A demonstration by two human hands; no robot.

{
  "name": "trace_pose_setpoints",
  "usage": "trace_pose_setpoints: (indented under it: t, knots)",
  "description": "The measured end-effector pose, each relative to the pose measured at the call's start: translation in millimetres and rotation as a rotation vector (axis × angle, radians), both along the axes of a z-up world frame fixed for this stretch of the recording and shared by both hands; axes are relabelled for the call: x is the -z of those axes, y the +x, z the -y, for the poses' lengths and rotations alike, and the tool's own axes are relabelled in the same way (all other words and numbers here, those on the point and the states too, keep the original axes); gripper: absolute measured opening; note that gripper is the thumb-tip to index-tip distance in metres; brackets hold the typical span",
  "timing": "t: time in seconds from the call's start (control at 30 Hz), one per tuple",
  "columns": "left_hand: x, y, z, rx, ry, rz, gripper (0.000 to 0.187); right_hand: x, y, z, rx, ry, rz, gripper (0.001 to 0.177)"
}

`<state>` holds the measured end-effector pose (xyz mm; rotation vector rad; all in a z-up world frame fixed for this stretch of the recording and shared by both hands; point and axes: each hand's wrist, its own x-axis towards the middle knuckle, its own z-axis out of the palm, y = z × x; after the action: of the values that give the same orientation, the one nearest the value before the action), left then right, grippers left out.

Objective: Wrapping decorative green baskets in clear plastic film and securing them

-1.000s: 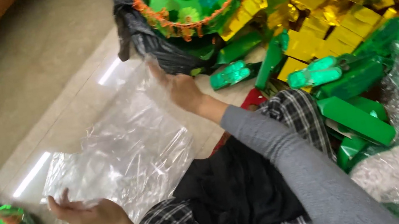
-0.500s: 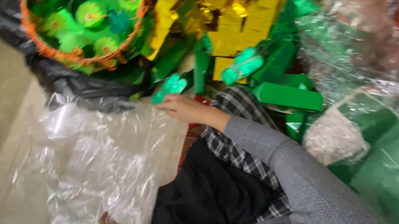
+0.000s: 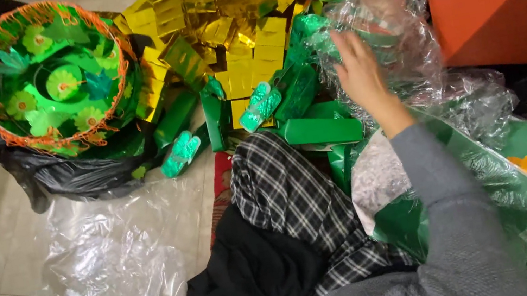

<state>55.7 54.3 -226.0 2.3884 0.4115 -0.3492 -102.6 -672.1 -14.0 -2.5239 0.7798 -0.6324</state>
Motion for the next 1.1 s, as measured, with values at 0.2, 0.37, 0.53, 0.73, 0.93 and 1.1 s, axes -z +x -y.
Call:
trace_pose_setpoints:
  t: [0.2, 0.37, 0.53, 0.73, 0.93, 1.1]
  knots:
    - [-14.8, -4.5, 4.8, -0.028, -0.026, -0.041, 0.036, 13.9, 2.1, 47.2, 0.039, -0.17, -0.403, 0.105]
    - [-15.3, -10.6, 1.7, 0.097, 0.116, -0.013, 0.037, -24.8, -25.1, 41.5, 0.096, 0.285, -0.234, 0.058]
    - [-22.7, -6.5, 2.8, 0.139, 0.188, -0.056, 0.04, 29.5, -96.9, 144.8, 0.088, -0.402, -0.036, 0.045]
    - [-40.0, -12.2, 13.6, 0.129, 0.179, -0.106, 0.04, 106.0, -164.4, 183.9, 0.448, -0.422, -0.725, 0.035]
    - [-37.7, -14.6, 12.6, 0.142, 0.159, -0.121, 0.038, 97.1, -138.0, 129.7, 0.527, 0.334, -0.91, 0.046]
    - [-27.7, -10.4, 4.6, 0.143, 0.161, -0.126, 0.038, 48.6, -112.1, 80.6, 0.347, -0.6, -0.485, 0.025]
